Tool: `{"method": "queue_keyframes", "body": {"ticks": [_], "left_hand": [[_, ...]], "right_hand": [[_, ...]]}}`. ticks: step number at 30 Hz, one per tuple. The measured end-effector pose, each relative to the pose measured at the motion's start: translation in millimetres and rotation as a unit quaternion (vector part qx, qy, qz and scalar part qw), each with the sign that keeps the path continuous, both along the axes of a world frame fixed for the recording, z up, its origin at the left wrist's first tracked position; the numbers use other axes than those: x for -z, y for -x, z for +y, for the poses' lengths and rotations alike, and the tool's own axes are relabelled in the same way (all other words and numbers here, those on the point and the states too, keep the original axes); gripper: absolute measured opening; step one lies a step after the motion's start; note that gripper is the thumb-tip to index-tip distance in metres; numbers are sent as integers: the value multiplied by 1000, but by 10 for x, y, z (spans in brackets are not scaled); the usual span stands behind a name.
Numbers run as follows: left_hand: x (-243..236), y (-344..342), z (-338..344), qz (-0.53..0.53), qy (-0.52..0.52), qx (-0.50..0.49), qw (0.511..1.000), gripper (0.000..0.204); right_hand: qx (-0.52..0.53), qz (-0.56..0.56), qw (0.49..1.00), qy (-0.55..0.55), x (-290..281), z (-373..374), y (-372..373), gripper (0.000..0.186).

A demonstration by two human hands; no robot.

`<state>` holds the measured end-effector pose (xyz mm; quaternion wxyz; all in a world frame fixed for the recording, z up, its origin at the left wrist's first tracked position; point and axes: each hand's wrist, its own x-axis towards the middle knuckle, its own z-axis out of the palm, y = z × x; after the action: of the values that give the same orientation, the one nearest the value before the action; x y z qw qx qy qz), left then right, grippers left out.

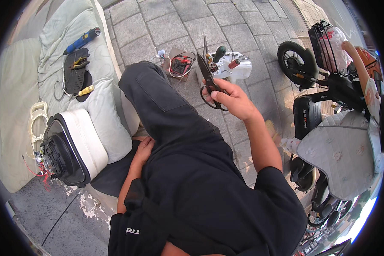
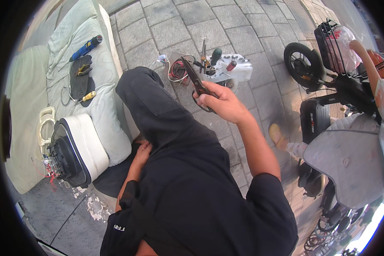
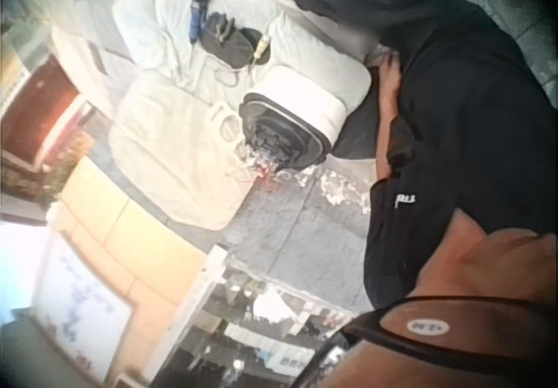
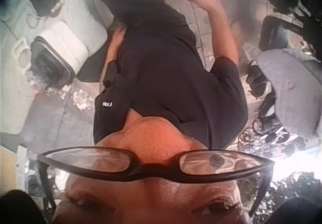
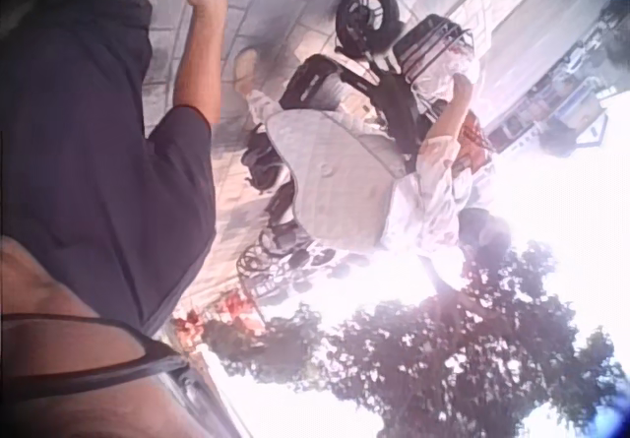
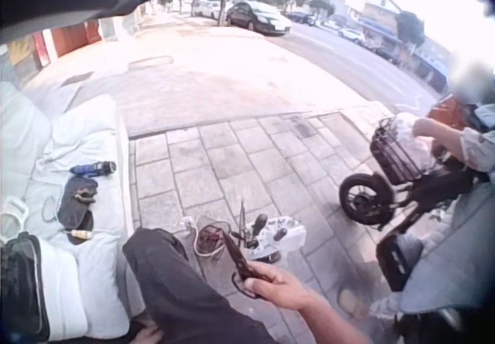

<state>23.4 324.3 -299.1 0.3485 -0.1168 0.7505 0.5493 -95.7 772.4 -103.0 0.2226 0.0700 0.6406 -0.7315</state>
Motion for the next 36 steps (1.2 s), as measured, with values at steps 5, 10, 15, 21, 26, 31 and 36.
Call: {"method": "queue_keyframes", "body": {"ticks": [5,10,15,21,26,31,36], "left_hand": [[-100,27,66,16,-23,-2,1000,30],[-187,52,82,17,6,3,1000,32],[-301,154,89,-9,50,40,998,35],[-268,126,110,3,23,10,1000,38],[-296,85,97,6,4,-7,1000,37],[-244,52,107,27,0,-9,1000,37],[-368,101,153,35,25,8,999,39]], "right_hand": [[-21,-44,973,-224,135,498,-317,53],[-23,-60,943,-325,-37,800,-311,52],[-74,83,827,-551,-391,830,-35,43],[-199,133,726,-645,-360,507,477,28],[-310,153,619,-705,-335,140,894,15],[-351,149,584,-716,-278,-85,1219,17],[-378,168,580,-702,127,-78,1453,21]]}}
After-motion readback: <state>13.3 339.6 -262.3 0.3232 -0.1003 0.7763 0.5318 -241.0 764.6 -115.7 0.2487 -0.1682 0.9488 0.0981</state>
